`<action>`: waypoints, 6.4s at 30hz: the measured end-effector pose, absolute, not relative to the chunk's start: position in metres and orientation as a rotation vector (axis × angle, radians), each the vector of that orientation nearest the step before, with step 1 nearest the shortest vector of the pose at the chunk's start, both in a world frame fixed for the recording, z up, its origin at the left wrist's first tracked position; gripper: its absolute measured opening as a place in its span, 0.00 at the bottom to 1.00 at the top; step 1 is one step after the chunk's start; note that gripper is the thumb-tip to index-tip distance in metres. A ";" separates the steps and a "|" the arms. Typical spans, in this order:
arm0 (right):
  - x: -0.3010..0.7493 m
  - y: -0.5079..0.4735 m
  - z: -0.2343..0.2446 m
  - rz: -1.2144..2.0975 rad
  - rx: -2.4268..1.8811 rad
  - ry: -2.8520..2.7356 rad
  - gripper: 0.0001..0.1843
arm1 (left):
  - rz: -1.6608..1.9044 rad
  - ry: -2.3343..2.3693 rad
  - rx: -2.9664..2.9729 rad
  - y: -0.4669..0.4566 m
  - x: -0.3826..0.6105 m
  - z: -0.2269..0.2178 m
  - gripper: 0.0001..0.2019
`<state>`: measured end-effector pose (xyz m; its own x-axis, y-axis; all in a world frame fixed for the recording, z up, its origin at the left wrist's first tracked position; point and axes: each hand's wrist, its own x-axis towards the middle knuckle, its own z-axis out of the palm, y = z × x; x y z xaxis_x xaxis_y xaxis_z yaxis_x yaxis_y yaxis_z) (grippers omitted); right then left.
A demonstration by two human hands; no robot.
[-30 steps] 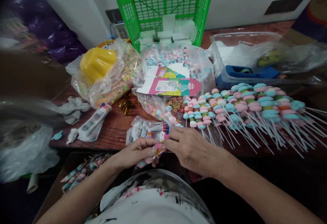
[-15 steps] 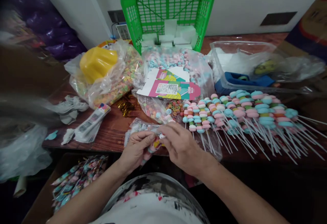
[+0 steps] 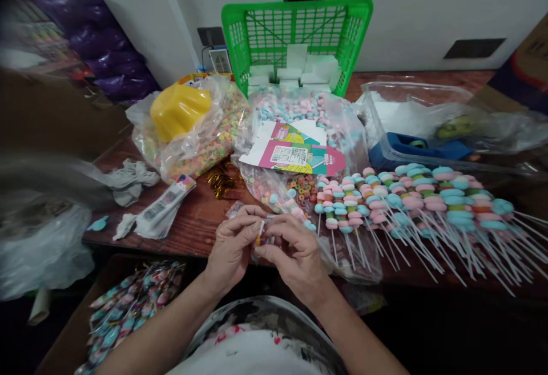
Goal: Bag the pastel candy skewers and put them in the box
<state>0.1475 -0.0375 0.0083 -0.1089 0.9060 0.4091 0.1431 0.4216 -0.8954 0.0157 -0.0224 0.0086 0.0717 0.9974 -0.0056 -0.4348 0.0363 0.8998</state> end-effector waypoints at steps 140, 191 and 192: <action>0.084 0.073 0.006 0.044 -0.773 -2.429 0.11 | 1.153 0.871 0.604 0.026 -0.081 0.008 0.12; 0.181 -0.027 -0.008 1.732 -0.977 -1.603 0.09 | 0.461 0.799 0.862 -0.013 -0.007 0.000 0.12; 0.183 -0.029 0.000 1.560 -0.946 -1.831 0.08 | 0.379 0.780 0.793 -0.015 -0.009 -0.001 0.12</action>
<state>0.1833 -0.0286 -0.0002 -0.6013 0.7983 -0.0336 0.1602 0.0792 -0.9839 -0.0086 -0.0146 -0.0009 0.6656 0.5727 -0.4785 -0.0222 0.6560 0.7544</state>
